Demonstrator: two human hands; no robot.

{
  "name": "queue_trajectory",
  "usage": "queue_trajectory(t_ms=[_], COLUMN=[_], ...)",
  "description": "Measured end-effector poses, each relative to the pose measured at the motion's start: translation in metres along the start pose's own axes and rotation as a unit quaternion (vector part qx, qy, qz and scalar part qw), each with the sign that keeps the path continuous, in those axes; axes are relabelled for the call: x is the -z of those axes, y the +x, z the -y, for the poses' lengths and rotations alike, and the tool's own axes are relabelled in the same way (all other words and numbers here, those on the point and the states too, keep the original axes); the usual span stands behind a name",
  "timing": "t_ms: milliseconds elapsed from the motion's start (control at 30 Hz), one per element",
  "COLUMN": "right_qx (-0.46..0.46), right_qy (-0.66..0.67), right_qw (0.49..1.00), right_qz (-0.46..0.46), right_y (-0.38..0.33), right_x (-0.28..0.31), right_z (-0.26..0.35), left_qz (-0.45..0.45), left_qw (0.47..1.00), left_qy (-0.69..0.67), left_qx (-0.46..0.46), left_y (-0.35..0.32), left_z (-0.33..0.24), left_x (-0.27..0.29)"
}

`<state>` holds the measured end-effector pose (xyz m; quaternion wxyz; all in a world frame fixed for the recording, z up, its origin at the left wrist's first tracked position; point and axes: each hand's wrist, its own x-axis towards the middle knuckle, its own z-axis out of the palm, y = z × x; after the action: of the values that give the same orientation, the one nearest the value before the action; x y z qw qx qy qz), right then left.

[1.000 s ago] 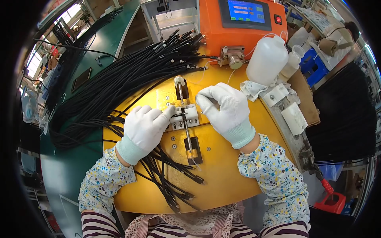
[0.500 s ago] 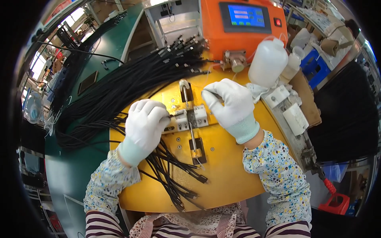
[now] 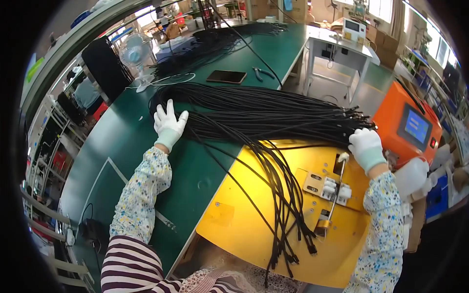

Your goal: Processing the ends of individual black wires using a machine jig on a factory assembly line.

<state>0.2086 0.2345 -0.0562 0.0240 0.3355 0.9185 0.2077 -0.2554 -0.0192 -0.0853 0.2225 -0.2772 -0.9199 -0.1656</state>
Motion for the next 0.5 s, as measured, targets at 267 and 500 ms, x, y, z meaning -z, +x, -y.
queue_trajectory(t_ms=[267, 500], right_qx=[-0.024, -0.045], right_qy=[0.146, 0.276], right_qw=[0.964, 0.922], right_qz=[-0.221, -0.268], right_y=[-0.018, -0.042], right_x=[0.053, 0.078], right_z=[0.011, 0.028], left_qz=[0.070, 0.087], left_qw=[0.995, 0.995], left_qy=[-0.037, 0.021], left_qx=[0.054, 0.050], left_y=[0.030, 0.051], left_z=[0.020, 0.004], left_x=[-0.057, -0.068])
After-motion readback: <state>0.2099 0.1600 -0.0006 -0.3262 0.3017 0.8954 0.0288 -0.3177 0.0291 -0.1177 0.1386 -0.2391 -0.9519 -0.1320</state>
